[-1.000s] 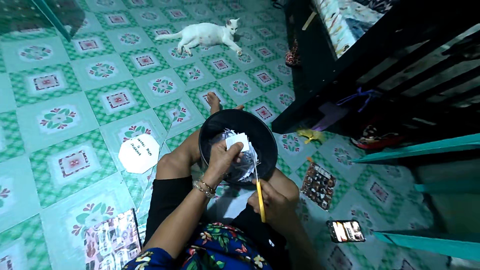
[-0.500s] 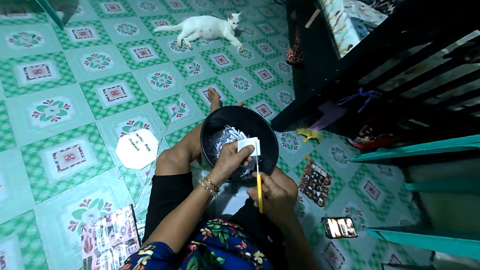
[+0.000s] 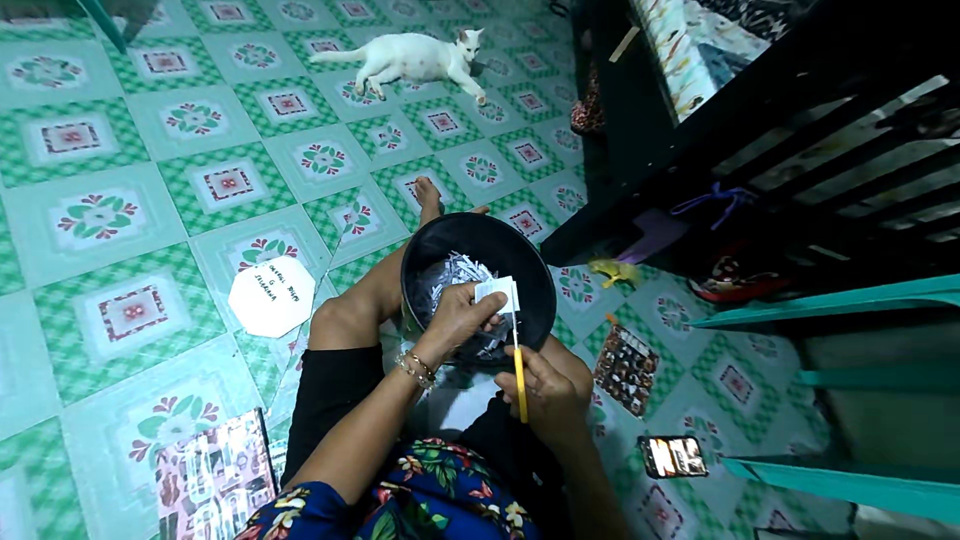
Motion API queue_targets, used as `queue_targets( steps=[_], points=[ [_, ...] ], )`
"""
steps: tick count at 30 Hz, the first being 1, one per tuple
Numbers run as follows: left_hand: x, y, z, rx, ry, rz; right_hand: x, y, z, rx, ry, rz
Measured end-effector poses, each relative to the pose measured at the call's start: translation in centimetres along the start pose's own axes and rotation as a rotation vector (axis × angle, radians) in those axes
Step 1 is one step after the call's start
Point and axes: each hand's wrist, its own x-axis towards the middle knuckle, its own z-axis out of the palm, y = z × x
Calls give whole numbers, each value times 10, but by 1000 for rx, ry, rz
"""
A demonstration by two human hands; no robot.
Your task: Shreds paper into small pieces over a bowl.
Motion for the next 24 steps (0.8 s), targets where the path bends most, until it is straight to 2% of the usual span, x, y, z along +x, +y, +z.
queue_targets(
  steps=[7,16,24],
  points=[
    [1,-1,-2,9,-34,-9,3,2,0,67,-5,23],
    [3,3,0,30,-17,-91,14,-13,-4,205,-90,217],
    [4,9,2,86,3,-191,18,-12,-9,175,-93,218]
  ],
)
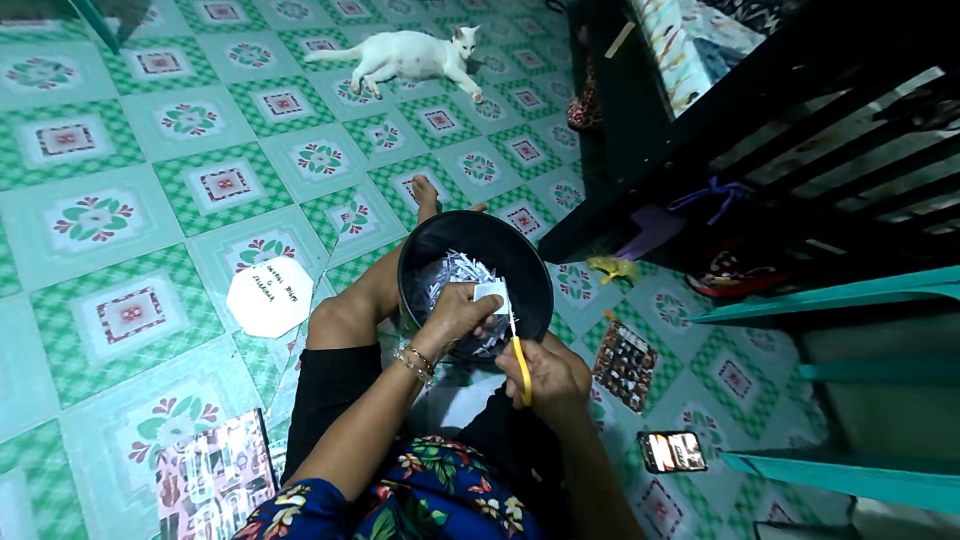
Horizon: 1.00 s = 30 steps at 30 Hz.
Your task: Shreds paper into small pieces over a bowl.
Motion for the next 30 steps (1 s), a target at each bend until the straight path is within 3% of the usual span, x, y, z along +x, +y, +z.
queue_targets(
  steps=[8,17,25,30],
  points=[
    [1,1,1,-92,52,-9,-6,0,-2,77,-1,-2],
    [0,0,2,-152,55,17,-17,15,-6,-238,-58,-43],
    [1,-3,2,-120,12,19,-13,19,0,-253,14,-152],
    [1,-3,2,-119,0,33,-13,17,3,-181,25,-129]
  ],
)
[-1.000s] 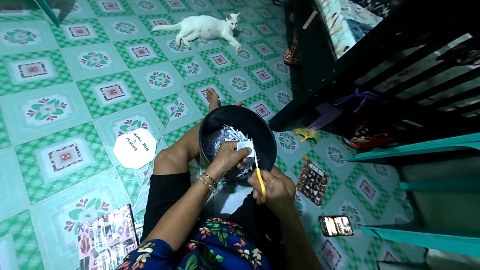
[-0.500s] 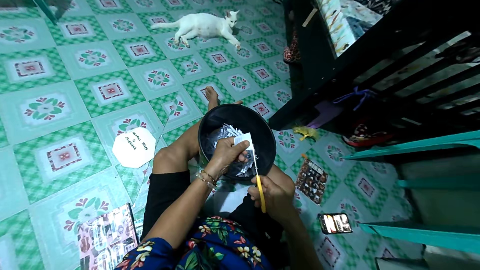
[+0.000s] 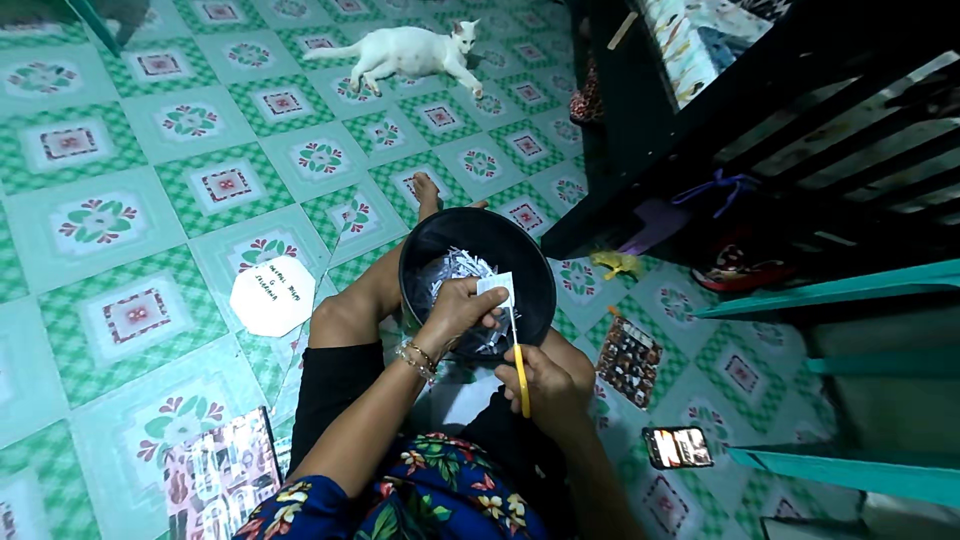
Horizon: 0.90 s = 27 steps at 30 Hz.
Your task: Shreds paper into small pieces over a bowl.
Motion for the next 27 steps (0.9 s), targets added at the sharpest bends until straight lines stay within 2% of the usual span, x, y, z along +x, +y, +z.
queue_targets(
  steps=[16,20,27],
  points=[
    [-1,1,-1,58,-44,-30,1,-4,-2,141,-7,30],
    [0,1,-1,46,-33,-31,2,-10,2,218,-11,84],
    [0,1,-3,64,-56,-33,10,-16,-2,183,-34,149]
  ],
)
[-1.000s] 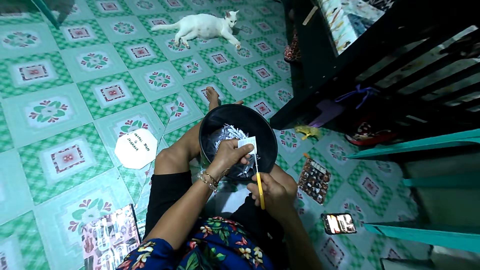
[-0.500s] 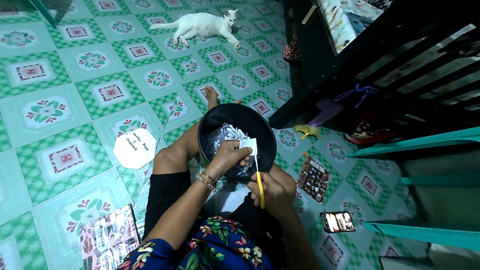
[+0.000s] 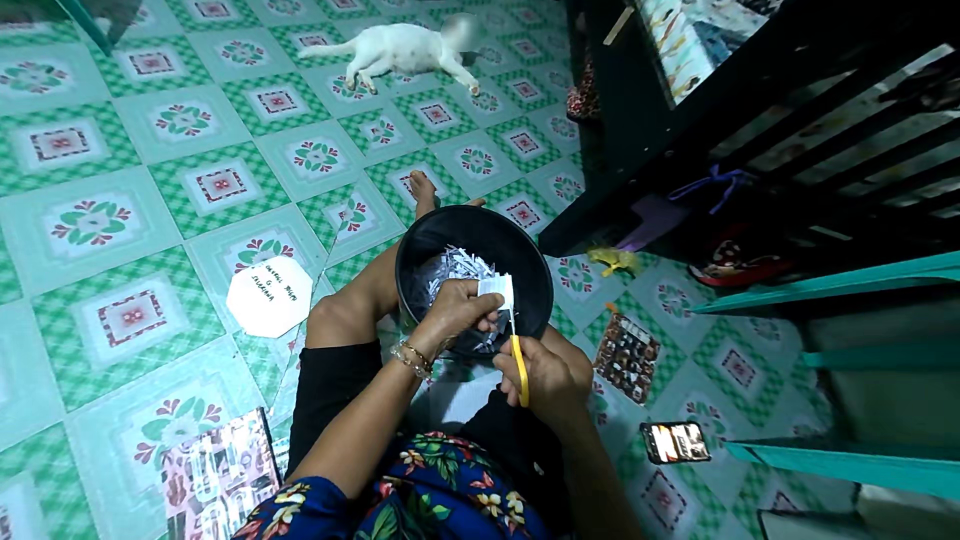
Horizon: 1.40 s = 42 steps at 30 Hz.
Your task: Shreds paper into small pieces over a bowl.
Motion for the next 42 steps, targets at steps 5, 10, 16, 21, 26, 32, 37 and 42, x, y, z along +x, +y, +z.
queue_targets(
  steps=[5,10,16,21,26,32,37,42],
  points=[
    [-1,0,0,8,0,7,0,3,-1,31,19,-18],
    [1,-1,0,3,4,-12,2,1,-5,19,-4,12],
    [-4,2,2,6,65,10,-1,0,-6,74,-22,5],
    [-7,1,1,-23,99,31,-14,0,-13,-121,-123,33],
    [-5,0,1,-17,84,30,-11,13,-10,-218,-79,-63],
    [-6,7,5,-8,57,-25,-7,16,-5,-220,-30,-126],
    [-4,5,4,-1,41,-32,-7,22,-1,-173,30,-181],
    [-4,4,2,19,35,-12,-7,20,3,-78,54,-148]
  ],
)
